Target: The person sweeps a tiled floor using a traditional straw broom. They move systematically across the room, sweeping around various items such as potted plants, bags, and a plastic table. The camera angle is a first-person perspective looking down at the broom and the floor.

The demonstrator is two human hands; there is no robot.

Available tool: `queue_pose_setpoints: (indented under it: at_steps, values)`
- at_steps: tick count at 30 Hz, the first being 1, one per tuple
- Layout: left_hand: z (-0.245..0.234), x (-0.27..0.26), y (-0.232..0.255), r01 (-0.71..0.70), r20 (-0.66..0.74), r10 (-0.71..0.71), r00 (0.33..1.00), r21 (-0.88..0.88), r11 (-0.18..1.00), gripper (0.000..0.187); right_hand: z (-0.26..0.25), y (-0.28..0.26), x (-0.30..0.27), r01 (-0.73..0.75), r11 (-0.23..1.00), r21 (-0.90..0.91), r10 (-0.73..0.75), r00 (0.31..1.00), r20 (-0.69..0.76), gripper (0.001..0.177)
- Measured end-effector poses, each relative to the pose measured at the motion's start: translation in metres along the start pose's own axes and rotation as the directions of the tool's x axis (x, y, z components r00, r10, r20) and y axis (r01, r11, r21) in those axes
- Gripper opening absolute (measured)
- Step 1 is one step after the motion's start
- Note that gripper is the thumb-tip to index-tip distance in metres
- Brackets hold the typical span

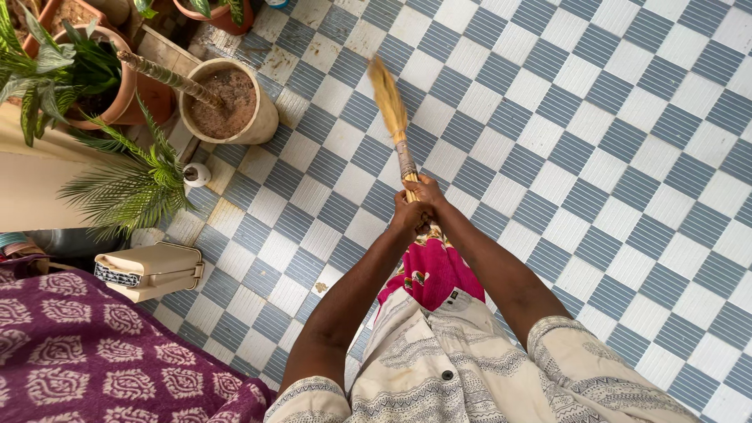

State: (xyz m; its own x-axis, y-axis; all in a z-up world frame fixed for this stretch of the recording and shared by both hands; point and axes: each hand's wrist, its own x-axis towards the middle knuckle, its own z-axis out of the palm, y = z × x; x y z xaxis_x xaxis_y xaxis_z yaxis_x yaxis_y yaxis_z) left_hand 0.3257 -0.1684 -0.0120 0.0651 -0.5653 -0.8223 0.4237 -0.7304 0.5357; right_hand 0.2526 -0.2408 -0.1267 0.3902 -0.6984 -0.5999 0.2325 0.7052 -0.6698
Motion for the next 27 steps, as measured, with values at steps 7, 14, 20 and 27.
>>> queue_pose_setpoints:
  at_steps: [7,14,20,27]
  values:
    - [-0.013,0.037,0.012,0.066,-0.027,-0.064,0.998,0.045,0.997,0.091,0.014,-0.004,0.019,-0.109,0.993,0.049,0.112,0.992,-0.054,0.023]
    - [0.016,0.057,0.031,0.088,0.064,-0.099,0.993,0.162,0.983,0.091,-0.013,-0.033,0.024,-0.030,0.993,0.115,0.053,0.978,-0.203,0.025]
    - [0.041,0.067,0.057,0.112,0.144,-0.156,0.977,0.275,0.955,0.100,-0.038,-0.056,0.026,0.067,0.984,0.167,-0.008,0.942,-0.334,0.032]
    - [0.042,0.053,0.062,0.044,0.189,-0.092,0.978,0.247,0.968,0.097,-0.039,-0.055,0.027,0.149,0.987,0.066,-0.116,0.926,-0.358,0.039]
